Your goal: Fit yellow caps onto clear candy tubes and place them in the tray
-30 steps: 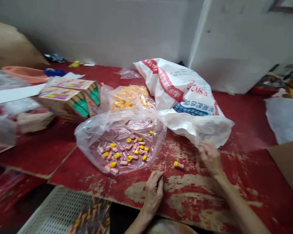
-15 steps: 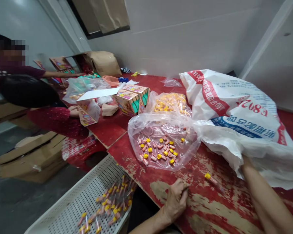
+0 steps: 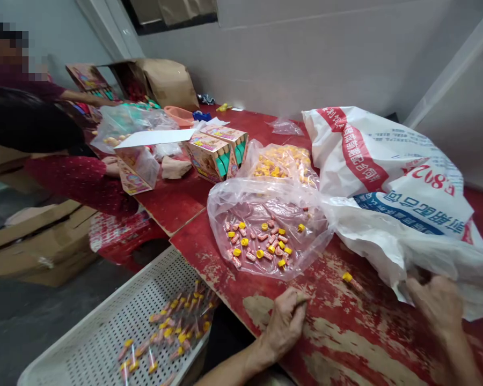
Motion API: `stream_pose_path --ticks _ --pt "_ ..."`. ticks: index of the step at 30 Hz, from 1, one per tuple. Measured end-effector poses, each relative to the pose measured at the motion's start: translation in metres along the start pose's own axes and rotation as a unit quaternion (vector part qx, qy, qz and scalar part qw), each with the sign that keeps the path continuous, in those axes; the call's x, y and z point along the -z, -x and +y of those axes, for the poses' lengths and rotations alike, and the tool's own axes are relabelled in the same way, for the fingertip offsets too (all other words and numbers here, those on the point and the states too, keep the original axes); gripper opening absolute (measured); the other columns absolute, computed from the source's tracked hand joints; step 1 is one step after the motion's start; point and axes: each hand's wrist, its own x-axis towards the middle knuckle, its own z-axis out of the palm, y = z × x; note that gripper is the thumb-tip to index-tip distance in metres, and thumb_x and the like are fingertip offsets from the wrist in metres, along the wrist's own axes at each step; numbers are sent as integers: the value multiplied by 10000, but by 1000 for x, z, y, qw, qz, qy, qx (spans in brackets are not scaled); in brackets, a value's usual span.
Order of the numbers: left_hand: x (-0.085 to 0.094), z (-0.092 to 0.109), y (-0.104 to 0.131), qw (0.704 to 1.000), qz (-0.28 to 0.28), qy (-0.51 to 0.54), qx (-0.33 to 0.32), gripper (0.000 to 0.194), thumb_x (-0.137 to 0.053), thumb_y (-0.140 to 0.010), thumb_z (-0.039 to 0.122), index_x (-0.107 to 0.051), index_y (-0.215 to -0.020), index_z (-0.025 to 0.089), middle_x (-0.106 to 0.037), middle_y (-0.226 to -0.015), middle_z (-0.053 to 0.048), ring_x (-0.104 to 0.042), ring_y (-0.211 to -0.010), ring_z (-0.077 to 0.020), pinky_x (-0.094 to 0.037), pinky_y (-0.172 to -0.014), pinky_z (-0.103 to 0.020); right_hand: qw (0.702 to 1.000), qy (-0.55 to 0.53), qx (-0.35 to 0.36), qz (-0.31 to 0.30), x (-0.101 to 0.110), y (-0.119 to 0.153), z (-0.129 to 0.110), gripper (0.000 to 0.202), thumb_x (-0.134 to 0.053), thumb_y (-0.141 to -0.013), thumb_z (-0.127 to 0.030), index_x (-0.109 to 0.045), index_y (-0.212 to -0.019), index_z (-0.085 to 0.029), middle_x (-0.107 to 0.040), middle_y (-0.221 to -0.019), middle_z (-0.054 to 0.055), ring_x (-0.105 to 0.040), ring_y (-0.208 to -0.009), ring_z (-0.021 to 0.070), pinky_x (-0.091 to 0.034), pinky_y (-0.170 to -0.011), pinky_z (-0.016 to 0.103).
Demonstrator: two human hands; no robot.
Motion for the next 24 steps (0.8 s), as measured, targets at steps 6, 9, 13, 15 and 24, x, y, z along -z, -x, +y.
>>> stream_pose_path --ticks 6,9,13,15,24 --pt "31 -3 -113 981 66 -182 -23 209 -444 -864 122 -648 -907 141 -621 -819 -53 -585 -800 -142 -450 -761 -241 963 -185 -192 32 6 103 -30 505 -628 -588 -573 -543 -897 -184 -563 -819 54 -524 -708 218 -426 -710 394" --pt "31 -19 -187 947 33 -318 41 246 -442 -870 125 -657 -988 142 -655 -960 -81 -609 -894 -151 -446 -806 -234 936 -293 -193 19 -14 126 -36 586 -678 -573 -547 -511 -990 -171 -553 -853 44 -525 -743 194 -432 -732 357" --pt "15 -38 -253 929 25 -359 89 251 -466 -864 153 -681 -963 67 -669 -957 -181 -634 -913 -233 -462 -774 -297 957 -247 -150 -13 -27 130 -32 640 -638 -619 -582 -537 -1091 -161 -597 -922 76 -565 -827 238 -455 -774 384" --pt "7 -44 -268 923 21 -370 108 237 -502 -858 173 -685 -943 48 -670 -954 -203 -638 -919 -255 -468 -764 -319 969 -207 -127 -37 -28 127 -29 625 -605 -637 -609 -573 -1068 -159 -624 -953 97 -580 -855 266 -468 -772 400" --pt "15 -42 -267 924 13 -366 109 189 -584 -839 252 -670 -844 84 -686 -869 -104 -634 -885 -217 -484 -794 -354 948 -284 -138 -33 -29 125 -24 558 -650 -656 -534 -541 -1047 -153 -628 -900 85 -593 -805 227 -490 -750 377"
